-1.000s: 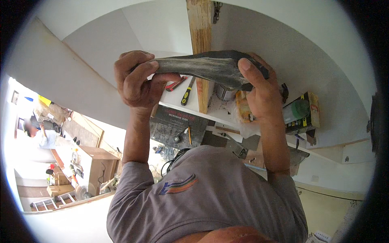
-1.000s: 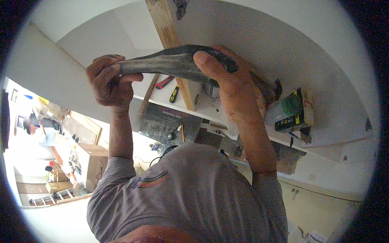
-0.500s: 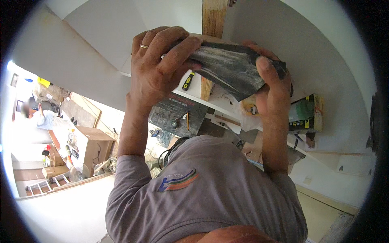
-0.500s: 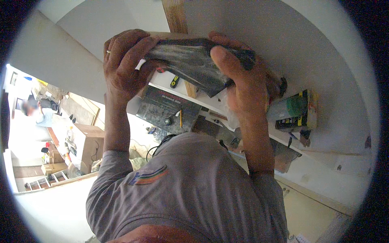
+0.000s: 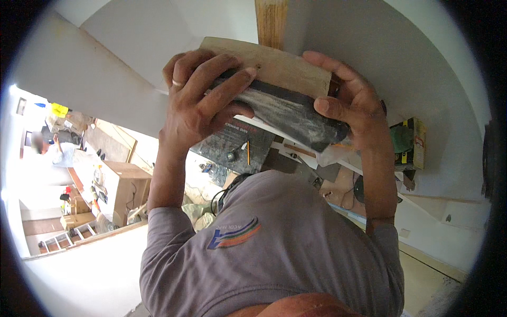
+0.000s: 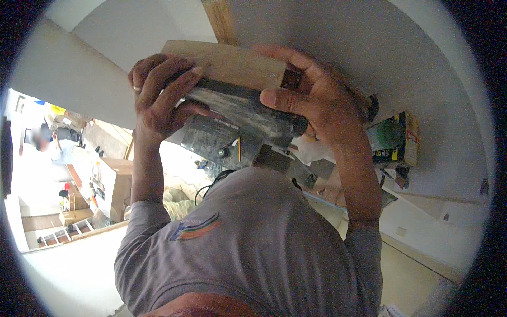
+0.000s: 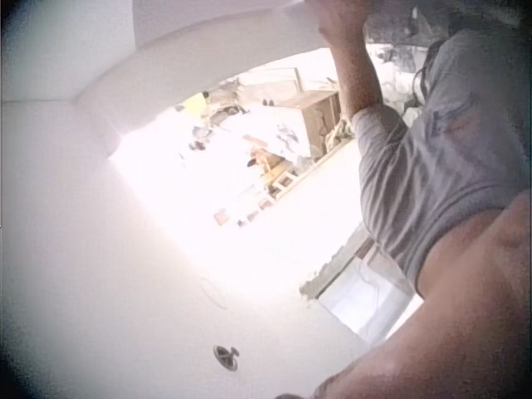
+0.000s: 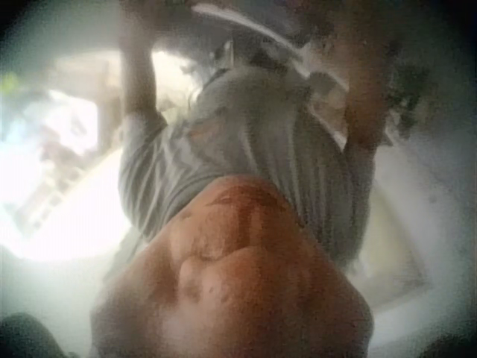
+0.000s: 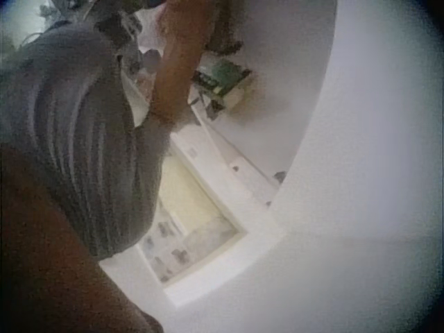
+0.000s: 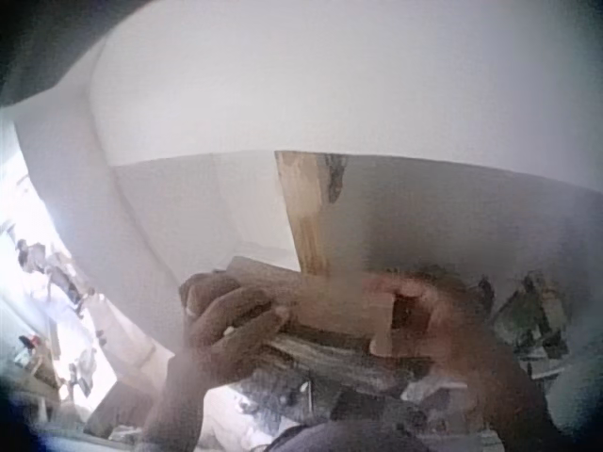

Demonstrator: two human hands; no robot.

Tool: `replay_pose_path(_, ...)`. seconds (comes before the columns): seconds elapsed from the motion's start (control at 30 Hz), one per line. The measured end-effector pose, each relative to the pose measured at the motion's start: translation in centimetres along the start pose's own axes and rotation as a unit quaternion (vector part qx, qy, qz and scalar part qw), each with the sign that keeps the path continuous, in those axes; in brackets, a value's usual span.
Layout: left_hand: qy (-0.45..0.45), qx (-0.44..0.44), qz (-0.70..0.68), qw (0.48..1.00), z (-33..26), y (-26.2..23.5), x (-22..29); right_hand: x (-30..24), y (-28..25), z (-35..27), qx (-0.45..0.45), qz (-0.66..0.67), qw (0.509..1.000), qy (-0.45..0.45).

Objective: The person installs a wooden shelf into a wall cavity using a hammer, utility knife, and sanding block. They secure the shelf, trim excess material, and smooth the edges.

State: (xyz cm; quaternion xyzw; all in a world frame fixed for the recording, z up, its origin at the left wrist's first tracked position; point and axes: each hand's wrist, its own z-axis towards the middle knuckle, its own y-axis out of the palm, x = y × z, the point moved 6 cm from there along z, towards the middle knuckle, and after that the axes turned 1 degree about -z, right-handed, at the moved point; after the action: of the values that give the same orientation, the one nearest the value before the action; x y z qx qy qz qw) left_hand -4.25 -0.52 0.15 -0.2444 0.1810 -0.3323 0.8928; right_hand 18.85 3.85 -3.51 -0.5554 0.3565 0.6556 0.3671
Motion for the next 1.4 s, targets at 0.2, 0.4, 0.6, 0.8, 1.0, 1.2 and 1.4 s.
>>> replay_pose_path(0.2, -0.153, 0.143, 0.037, 0.977, -2.5, -0.6, -2.9, 0.8, 0.8, 0.3, 0.079, -0.034, 0.994, -0.073)
replay_pose_path(0.4, -0.548, 0.217, -0.392, 0.706, -9.3, 3.4, -0.4, 3.7, 3.6, -0.7, 0.131, -0.196, 0.923, -0.305)
replay_pose_path(0.6, -0.569, 0.282, -0.594, 0.493, -10.1, 6.9, 0.9, 6.9, 6.3, 0.1, 0.062, -0.153, 0.947, -0.275)
replay_pose_path(0.8, -0.521, 0.295, -0.628, 0.497, -13.7, 7.2, 0.3, 6.3, 8.5, 2.5, 0.056, -0.335, 0.899, -0.276)
replay_pose_path(1.0, -0.510, 0.312, -0.664, 0.449, -14.9, 7.0, 1.9, 4.5, 10.0, 3.9, 0.076, -0.392, 0.841, -0.366)
replay_pose_path(1.2, -0.492, 0.323, -0.680, 0.439, -15.4, 8.8, 1.8, 6.9, 10.4, 4.5, 0.028, -0.375, 0.899, -0.223)
replay_pose_path(1.4, -0.467, 0.371, -0.711, 0.373, -14.5, 10.4, 1.5, 6.5, 11.7, 4.1, 0.055, -0.451, 0.803, -0.385)
